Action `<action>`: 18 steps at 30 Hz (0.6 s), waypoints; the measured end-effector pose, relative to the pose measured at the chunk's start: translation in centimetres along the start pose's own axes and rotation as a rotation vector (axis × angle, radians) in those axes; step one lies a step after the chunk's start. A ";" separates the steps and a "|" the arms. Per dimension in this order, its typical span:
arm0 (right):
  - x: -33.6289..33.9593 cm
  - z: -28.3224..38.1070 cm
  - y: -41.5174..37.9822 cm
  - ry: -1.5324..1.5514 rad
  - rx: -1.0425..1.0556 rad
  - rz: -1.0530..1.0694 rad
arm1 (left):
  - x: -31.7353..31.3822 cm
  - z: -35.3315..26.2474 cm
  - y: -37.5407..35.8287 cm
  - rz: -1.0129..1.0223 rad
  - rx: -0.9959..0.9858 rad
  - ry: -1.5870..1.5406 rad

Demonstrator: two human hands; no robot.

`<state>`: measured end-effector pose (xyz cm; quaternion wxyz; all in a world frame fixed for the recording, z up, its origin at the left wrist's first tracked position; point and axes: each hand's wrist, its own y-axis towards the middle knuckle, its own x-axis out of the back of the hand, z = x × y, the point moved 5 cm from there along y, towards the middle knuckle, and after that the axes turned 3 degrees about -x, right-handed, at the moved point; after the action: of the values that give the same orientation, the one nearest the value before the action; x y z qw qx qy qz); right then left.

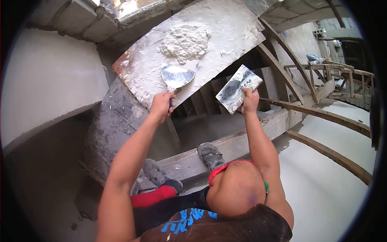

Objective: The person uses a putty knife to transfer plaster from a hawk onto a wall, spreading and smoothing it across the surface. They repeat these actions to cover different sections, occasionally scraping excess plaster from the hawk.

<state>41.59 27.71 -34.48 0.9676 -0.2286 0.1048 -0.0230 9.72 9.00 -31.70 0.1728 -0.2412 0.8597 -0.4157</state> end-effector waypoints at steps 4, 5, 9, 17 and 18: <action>0.1 -0.7 0.9 -0.117 0.031 0.027 | -3.5 -1.1 2.2 -0.037 -0.029 -0.060; -0.1 -0.9 0.7 -0.089 0.023 0.041 | -4.2 -1.6 2.9 -0.042 -0.046 -0.121; -1.9 -1.7 0.3 -0.049 0.000 0.086 | -6.3 -3.1 5.1 -0.076 -0.135 -0.191; -5.3 -0.2 -0.1 0.171 -0.099 0.191 | -5.8 -3.4 4.1 -0.085 -0.339 -0.222; -5.9 0.0 -0.1 0.201 -0.116 0.217 | -5.5 -3.6 3.8 -0.079 -0.399 -0.196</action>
<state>35.81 28.19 -33.28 0.9342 -0.2681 0.2261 0.0653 11.45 16.42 -32.05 0.1878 -0.3432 0.8939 -0.2186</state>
